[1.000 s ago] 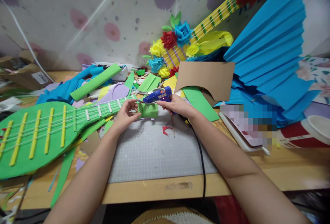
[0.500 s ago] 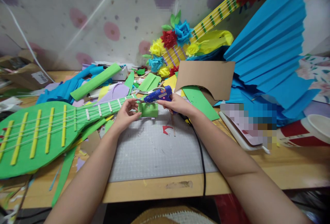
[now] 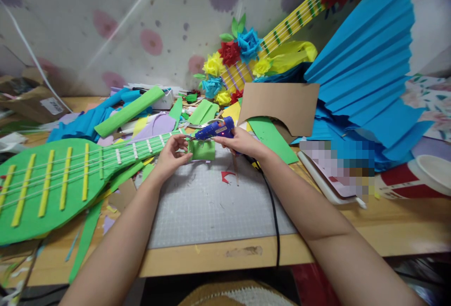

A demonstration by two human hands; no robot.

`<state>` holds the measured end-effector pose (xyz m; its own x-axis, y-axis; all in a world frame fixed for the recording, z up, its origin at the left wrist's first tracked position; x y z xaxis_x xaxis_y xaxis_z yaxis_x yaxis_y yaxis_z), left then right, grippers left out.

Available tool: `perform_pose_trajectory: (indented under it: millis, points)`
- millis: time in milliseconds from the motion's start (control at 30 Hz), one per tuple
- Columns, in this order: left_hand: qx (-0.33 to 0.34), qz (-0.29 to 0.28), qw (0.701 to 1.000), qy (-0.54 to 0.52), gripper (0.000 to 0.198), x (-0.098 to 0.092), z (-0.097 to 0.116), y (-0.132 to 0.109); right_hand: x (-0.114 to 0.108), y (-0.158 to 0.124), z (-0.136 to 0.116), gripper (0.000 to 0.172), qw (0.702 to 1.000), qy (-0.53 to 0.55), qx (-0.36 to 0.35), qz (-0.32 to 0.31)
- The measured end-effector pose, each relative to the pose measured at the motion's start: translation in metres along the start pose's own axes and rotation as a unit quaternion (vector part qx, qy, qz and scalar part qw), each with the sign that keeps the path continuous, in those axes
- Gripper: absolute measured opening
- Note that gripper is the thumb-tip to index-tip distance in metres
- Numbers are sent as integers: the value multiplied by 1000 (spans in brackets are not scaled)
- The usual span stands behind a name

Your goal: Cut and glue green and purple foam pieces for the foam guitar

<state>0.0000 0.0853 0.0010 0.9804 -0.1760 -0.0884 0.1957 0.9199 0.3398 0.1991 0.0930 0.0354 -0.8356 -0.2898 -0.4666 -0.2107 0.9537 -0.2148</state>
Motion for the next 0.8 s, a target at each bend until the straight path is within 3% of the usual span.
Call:
perform_pose_trajectory:
  millis: [300, 400, 500, 600, 700, 800]
  points:
    - [3, 2, 1000, 1, 50, 0, -2, 0, 0, -1, 1, 41, 999, 44, -3, -29]
    - [-7, 20, 1000, -11, 48, -1, -5, 2, -11, -3, -4, 40, 995, 94, -25, -29]
    - [-31, 45, 998, -41, 46, 0, -7, 4, -44, -6, -2, 38, 988, 143, -46, 47]
    - [-62, 66, 993, -81, 47, 1, -9, 6, -81, -10, 15, 37, 977, 157, -57, 136]
    - [-77, 76, 989, -102, 48, 4, -9, 7, -109, -17, 51, 36, 961, 147, -35, 233]
    - [-92, 94, 986, -101, 50, 4, -11, 6, -119, -27, 92, 37, 944, 109, 26, 310]
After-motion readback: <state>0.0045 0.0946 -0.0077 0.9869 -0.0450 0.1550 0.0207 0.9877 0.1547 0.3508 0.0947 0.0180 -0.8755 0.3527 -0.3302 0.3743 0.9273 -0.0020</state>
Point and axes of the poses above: each hand's wrist, its own y-axis towards the middle knuckle, its own x-axis out of the palm, z = x × y, the point moved 8 cm from there along y, towards the middle knuckle, and after that the axes turned 11 degrees about x, right-handed, at the moved point
